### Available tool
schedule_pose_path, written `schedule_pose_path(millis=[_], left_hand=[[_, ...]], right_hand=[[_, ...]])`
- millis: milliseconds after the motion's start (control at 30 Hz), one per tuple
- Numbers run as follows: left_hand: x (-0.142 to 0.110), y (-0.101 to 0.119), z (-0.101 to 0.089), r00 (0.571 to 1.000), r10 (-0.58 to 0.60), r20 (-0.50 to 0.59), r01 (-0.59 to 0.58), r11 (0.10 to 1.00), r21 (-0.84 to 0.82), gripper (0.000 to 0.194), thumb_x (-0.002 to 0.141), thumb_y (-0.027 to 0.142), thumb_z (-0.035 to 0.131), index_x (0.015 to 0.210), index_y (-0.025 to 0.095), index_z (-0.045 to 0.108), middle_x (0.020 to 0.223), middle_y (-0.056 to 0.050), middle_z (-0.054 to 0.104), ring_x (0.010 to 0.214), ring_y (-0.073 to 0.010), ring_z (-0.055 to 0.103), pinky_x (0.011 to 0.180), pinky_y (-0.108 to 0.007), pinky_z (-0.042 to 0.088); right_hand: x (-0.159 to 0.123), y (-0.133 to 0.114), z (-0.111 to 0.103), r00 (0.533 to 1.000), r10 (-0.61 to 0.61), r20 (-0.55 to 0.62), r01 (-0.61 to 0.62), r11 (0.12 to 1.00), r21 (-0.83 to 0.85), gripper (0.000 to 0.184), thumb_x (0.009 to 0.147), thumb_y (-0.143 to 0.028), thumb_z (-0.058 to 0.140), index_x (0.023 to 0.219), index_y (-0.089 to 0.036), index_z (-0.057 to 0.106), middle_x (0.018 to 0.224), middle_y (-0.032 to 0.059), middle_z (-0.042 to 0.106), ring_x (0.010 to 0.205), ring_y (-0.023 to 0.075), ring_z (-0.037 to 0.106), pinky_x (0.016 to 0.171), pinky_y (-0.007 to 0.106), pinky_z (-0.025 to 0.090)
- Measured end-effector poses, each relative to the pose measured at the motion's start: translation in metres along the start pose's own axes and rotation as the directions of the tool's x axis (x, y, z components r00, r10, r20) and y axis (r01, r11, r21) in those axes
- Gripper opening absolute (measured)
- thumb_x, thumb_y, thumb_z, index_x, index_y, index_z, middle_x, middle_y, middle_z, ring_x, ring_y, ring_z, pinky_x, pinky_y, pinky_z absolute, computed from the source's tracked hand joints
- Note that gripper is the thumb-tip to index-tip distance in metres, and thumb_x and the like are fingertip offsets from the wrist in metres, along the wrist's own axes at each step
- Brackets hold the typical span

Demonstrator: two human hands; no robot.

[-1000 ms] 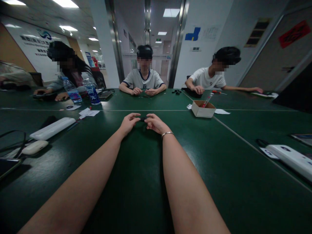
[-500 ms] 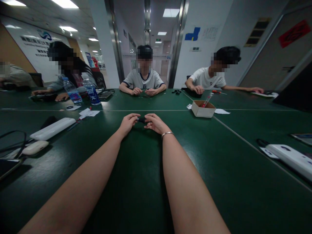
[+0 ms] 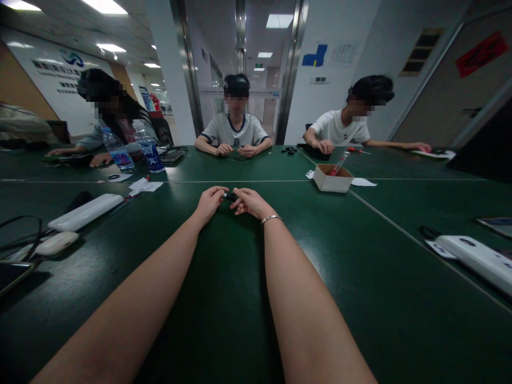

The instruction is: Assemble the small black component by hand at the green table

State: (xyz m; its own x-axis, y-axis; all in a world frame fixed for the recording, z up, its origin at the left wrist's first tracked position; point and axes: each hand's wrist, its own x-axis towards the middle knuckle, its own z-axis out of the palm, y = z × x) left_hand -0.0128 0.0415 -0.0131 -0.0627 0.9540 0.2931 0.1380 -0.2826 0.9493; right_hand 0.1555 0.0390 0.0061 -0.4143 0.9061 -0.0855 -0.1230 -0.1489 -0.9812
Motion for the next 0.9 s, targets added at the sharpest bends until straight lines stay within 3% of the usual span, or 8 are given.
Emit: schedule_pose_path(millis=[100, 167, 333, 400, 533, 700, 833, 900], left_hand=[[0.0013, -0.0017, -0.0004, 1.0, 0.0, -0.013, 0.0, 1.0, 0.018, 0.025, 0.08, 0.024, 0.05, 0.091, 0.014, 0.07, 0.07, -0.003, 0.059, 0.062, -0.0127, 0.05, 0.061, -0.024, 0.041], [0.0017, -0.0025, -0.0004, 1.0, 0.0, -0.017, 0.0, 1.0, 0.022, 0.026, 0.08, 0.024, 0.049, 0.091, 0.015, 0.07, 0.07, -0.003, 0.059, 0.062, -0.013, 0.051, 0.061, -0.024, 0.042], [0.0015, -0.0024, -0.0001, 1.0, -0.005, -0.006, 0.006, 1.0, 0.008, 0.025, 0.08, 0.024, 0.049, 0.091, 0.015, 0.07, 0.074, -0.004, 0.062, 0.064, -0.0132, 0.052, 0.064, -0.024, 0.043], [0.0016, -0.002, -0.0003, 1.0, -0.009, -0.016, 0.01, 1.0, 0.012, 0.024, 0.08, 0.023, 0.049, 0.09, 0.015, 0.07, 0.075, -0.004, 0.062, 0.065, -0.0134, 0.053, 0.065, -0.025, 0.044], [0.0017, -0.0013, -0.0004, 1.0, -0.006, -0.011, 0.006, 1.0, 0.01, 0.023, 0.08, 0.022, 0.049, 0.09, 0.015, 0.069, 0.076, -0.004, 0.062, 0.065, -0.0135, 0.053, 0.064, -0.024, 0.044], [0.0012, -0.0017, -0.0003, 1.0, 0.0, -0.004, 0.001, 1.0, 0.015, 0.023, 0.08, 0.022, 0.049, 0.09, 0.015, 0.069, 0.075, -0.003, 0.062, 0.064, -0.0131, 0.052, 0.062, -0.024, 0.043], [0.0015, -0.0024, -0.0002, 1.0, -0.004, -0.019, 0.004, 1.0, 0.019, 0.023, 0.079, 0.022, 0.05, 0.091, 0.015, 0.068, 0.072, -0.003, 0.06, 0.063, -0.0132, 0.051, 0.06, -0.023, 0.041], [0.0013, -0.002, 0.0004, 1.0, -0.01, -0.013, 0.01, 1.0, 0.013, 0.023, 0.078, 0.022, 0.05, 0.092, 0.015, 0.068, 0.073, -0.003, 0.06, 0.063, -0.0129, 0.051, 0.06, -0.023, 0.041]], right_hand=[[-0.0021, 0.0, -0.0006, 0.995, -0.094, 0.039, 0.092, 0.994, 0.052, 0.037, 0.079, -0.006, 0.071, 0.107, -0.02, 0.051, 0.084, -0.0001, 0.064, 0.049, 0.0066, 0.057, 0.056, 0.023, 0.059], [-0.003, -0.0002, -0.0007, 0.992, -0.124, 0.032, 0.121, 0.988, 0.099, 0.051, 0.074, -0.002, 0.074, 0.113, -0.024, 0.048, 0.086, -0.0025, 0.062, 0.054, 0.0072, 0.06, 0.064, 0.026, 0.06], [-0.0006, -0.0003, 0.0007, 1.0, -0.012, 0.022, 0.011, 1.0, 0.021, 0.016, 0.094, -0.026, 0.058, 0.105, -0.015, 0.051, 0.072, 0.0038, 0.063, 0.049, 0.0099, 0.057, 0.054, 0.025, 0.058], [-0.0007, 0.0002, 0.0, 0.998, -0.049, 0.046, 0.047, 0.998, 0.032, 0.017, 0.091, -0.019, 0.061, 0.106, -0.017, 0.051, 0.077, 0.0024, 0.064, 0.049, 0.0084, 0.056, 0.055, 0.025, 0.059], [-0.0016, 0.0012, -0.0017, 0.991, -0.122, 0.046, 0.117, 0.988, 0.099, 0.049, 0.076, -0.004, 0.07, 0.113, -0.025, 0.046, 0.091, -0.0028, 0.062, 0.053, 0.0071, 0.06, 0.065, 0.029, 0.061], [-0.0006, 0.0006, -0.0009, 0.999, -0.028, 0.039, 0.027, 0.999, 0.019, 0.022, 0.09, -0.021, 0.062, 0.106, -0.019, 0.047, 0.076, 0.0013, 0.063, 0.046, 0.0088, 0.056, 0.052, 0.025, 0.058], [-0.0024, 0.0003, -0.0026, 0.988, -0.123, 0.088, 0.115, 0.989, 0.09, 0.054, 0.074, -0.003, 0.071, 0.112, -0.027, 0.042, 0.094, -0.0027, 0.064, 0.053, 0.008, 0.06, 0.055, 0.025, 0.059], [-0.0025, 0.0002, -0.0026, 0.989, -0.117, 0.088, 0.109, 0.99, 0.092, 0.059, 0.073, -0.005, 0.073, 0.116, -0.029, 0.039, 0.091, -0.0037, 0.063, 0.054, 0.009, 0.061, 0.057, 0.026, 0.059]])
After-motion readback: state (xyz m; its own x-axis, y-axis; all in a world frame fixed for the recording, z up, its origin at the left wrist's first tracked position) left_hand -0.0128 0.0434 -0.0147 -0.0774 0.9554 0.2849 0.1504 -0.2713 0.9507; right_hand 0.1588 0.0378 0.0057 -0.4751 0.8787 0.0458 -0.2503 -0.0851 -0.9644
